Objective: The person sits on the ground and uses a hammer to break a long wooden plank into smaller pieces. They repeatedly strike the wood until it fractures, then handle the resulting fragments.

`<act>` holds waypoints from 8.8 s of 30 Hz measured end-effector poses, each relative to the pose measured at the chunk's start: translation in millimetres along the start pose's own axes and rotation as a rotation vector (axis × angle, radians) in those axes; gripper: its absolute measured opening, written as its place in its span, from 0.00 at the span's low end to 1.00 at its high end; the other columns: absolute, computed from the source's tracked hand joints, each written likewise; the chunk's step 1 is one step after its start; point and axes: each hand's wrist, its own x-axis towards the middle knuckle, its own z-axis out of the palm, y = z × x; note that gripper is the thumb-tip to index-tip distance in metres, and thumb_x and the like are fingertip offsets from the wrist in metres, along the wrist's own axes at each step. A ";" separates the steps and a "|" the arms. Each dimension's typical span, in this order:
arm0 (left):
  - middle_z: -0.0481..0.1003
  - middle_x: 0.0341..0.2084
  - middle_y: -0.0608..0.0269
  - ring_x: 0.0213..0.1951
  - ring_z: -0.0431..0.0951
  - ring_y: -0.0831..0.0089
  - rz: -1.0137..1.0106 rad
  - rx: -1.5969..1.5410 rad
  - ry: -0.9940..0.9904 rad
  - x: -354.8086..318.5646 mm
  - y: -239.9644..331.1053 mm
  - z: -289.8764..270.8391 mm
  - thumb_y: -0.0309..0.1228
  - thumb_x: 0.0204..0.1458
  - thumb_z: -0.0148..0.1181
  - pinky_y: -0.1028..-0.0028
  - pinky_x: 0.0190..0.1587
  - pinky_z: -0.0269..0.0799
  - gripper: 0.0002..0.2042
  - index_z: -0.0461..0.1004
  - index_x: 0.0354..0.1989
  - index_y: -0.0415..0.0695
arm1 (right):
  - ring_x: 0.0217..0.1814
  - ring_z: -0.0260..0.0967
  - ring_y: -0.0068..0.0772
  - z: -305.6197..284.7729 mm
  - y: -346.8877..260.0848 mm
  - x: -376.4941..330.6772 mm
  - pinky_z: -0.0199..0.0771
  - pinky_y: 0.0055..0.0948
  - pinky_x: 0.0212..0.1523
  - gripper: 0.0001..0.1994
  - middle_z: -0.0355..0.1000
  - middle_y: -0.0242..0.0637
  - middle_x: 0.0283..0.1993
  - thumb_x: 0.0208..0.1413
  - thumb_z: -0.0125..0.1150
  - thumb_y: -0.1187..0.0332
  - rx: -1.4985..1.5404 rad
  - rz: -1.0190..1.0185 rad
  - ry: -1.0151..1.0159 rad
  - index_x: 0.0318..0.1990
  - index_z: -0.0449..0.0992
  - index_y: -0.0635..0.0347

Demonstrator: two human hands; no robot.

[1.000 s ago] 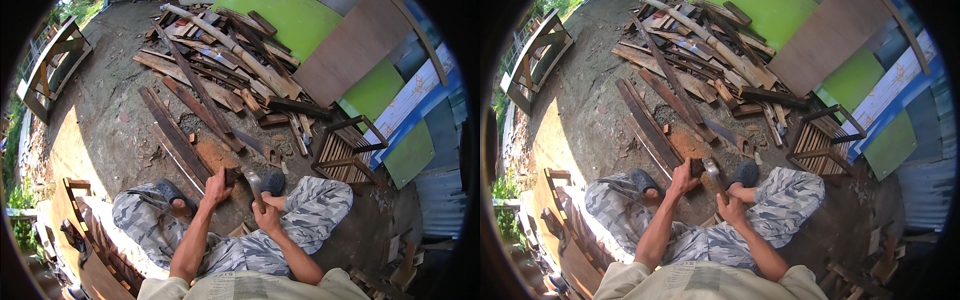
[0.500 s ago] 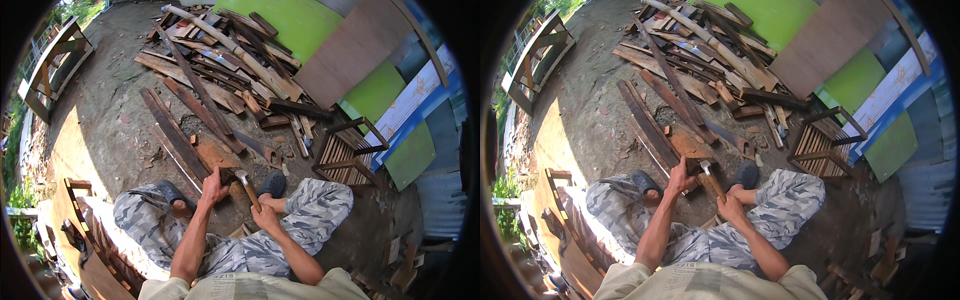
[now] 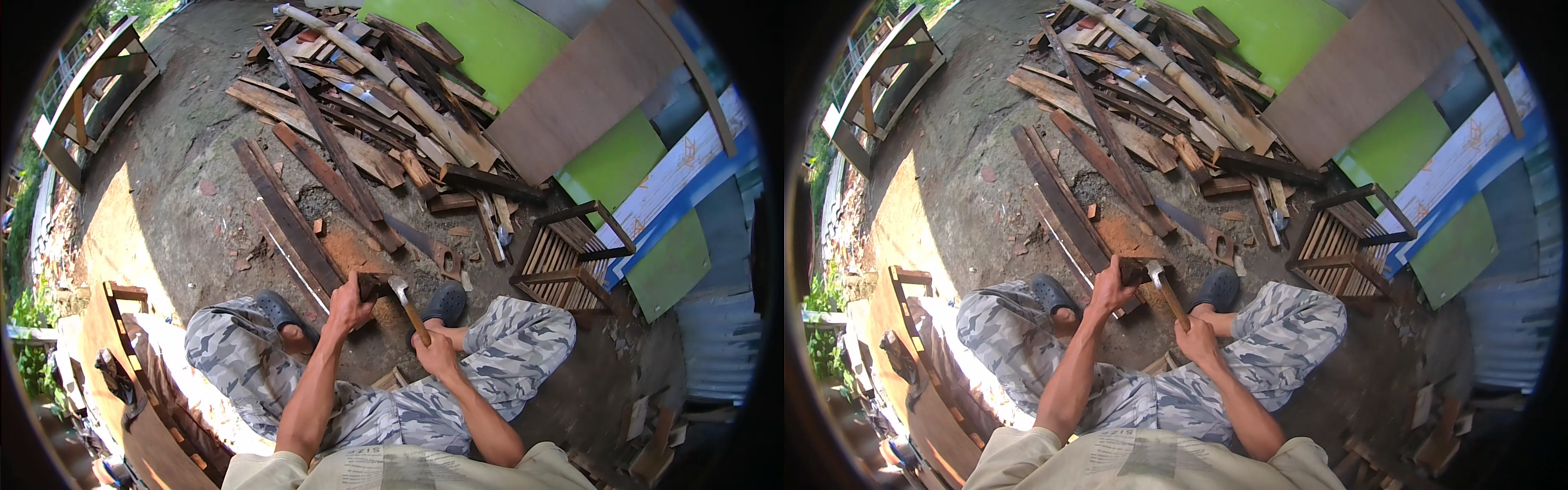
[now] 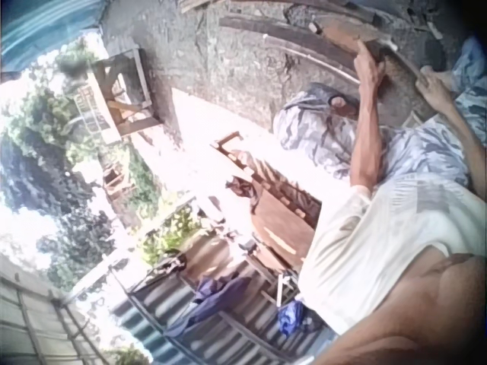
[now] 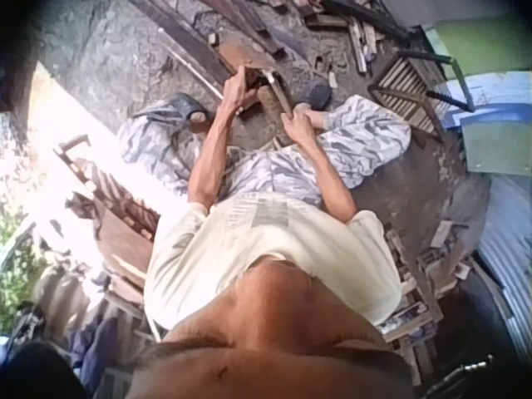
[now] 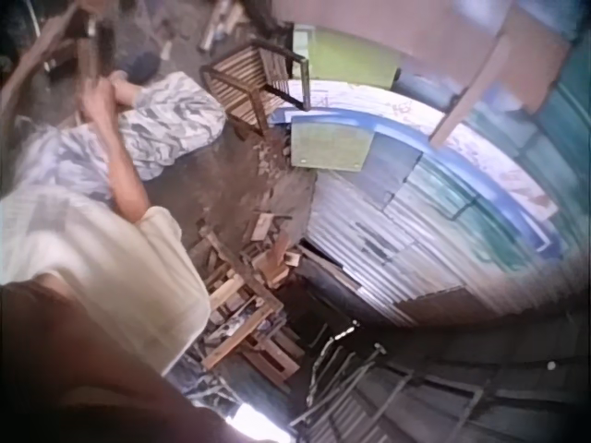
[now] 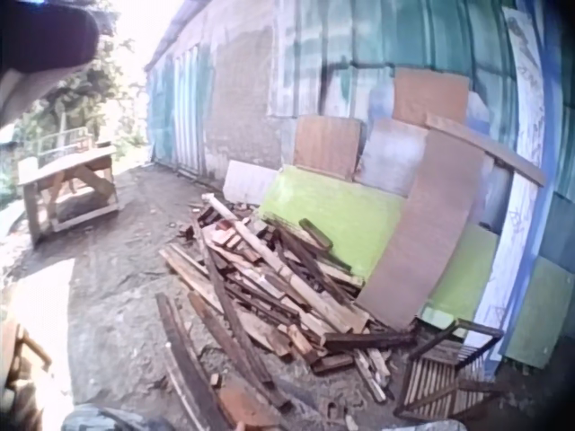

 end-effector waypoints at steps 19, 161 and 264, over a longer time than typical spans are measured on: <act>0.78 0.31 0.38 0.38 0.77 0.37 -0.018 0.005 -0.025 -7.6 4.6 -2.4 0.36 0.45 0.69 0.50 0.38 0.73 0.24 0.62 0.45 0.39 | 0.25 0.72 0.55 -43.9 -63.7 1.8 0.69 0.43 0.28 0.17 0.71 0.51 0.21 0.60 0.59 0.60 0.198 0.053 0.125 0.27 0.75 0.67; 0.78 0.31 0.39 0.39 0.78 0.40 -0.057 -0.043 -0.009 -4.9 -8.6 -13.7 0.36 0.42 0.71 0.52 0.40 0.74 0.24 0.65 0.43 0.38 | 0.28 0.74 0.58 -22.1 -86.5 9.8 0.70 0.44 0.29 0.12 0.72 0.53 0.23 0.56 0.57 0.63 0.205 0.013 0.046 0.28 0.76 0.65; 0.78 0.32 0.35 0.39 0.78 0.37 -0.175 -0.059 0.150 -5.5 -1.3 3.1 0.39 0.45 0.70 0.51 0.40 0.74 0.25 0.63 0.43 0.37 | 0.28 0.74 0.54 46.0 7.3 21.2 0.71 0.46 0.34 0.20 0.72 0.52 0.21 0.58 0.57 0.56 0.030 0.285 -0.075 0.25 0.75 0.67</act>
